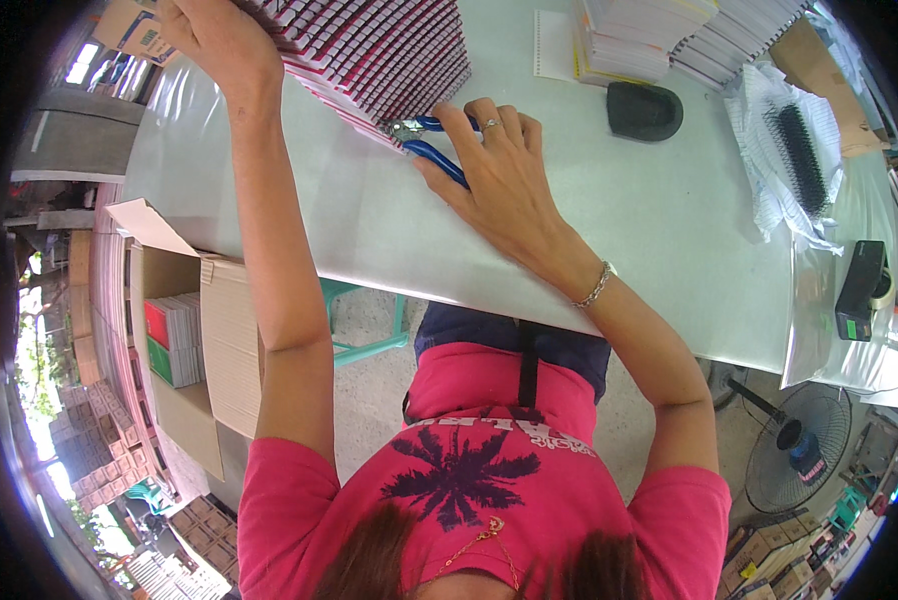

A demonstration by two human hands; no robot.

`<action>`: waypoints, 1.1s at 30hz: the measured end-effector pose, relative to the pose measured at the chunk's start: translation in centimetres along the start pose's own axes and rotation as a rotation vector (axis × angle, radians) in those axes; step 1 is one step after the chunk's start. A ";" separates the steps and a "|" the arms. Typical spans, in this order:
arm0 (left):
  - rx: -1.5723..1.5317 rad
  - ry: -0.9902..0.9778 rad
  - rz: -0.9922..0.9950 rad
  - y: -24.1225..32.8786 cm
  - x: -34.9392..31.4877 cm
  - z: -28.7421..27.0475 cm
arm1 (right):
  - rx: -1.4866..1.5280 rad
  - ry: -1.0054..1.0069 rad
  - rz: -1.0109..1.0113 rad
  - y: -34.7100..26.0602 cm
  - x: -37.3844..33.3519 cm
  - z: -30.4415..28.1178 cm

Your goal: The person uses shears to trim the ends of spiral bindings on a stack of notebooks, then handles a smaller notebook and its spiral binding.

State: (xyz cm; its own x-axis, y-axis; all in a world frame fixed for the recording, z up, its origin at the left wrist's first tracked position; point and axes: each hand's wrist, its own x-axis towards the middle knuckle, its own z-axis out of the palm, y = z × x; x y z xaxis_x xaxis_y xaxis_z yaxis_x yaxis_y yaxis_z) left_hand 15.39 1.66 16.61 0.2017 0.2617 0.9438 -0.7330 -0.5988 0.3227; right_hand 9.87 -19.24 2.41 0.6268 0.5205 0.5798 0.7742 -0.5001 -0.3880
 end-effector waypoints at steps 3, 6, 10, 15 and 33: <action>-0.031 0.001 -0.027 0.0 -0.1 0.1 | -0.004 -0.009 -0.006 0.1 0.1 0.1; -0.036 0.011 -0.025 0.0 -0.1 0.1 | 0.301 -0.119 0.160 0.0 0.0 0.2; -0.053 0.016 -0.051 0.1 -0.2 0.2 | 1.109 -0.660 0.595 1.6 2.0 -1.7; -0.101 -0.031 -0.065 0.4 -0.2 -0.1 | 0.556 -0.340 0.294 0.5 1.4 -1.2; 0.061 0.024 0.030 -0.1 -0.1 0.1 | -0.003 -0.007 0.014 -0.2 -1.0 1.0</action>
State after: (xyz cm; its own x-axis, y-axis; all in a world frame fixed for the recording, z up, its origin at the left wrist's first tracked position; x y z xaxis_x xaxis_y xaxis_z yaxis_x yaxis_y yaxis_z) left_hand 15.47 1.59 16.49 0.1639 0.2606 0.9514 -0.6972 -0.6517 0.2986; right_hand 9.17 -18.98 1.19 0.6379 0.5186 0.5693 0.7653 -0.5091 -0.3939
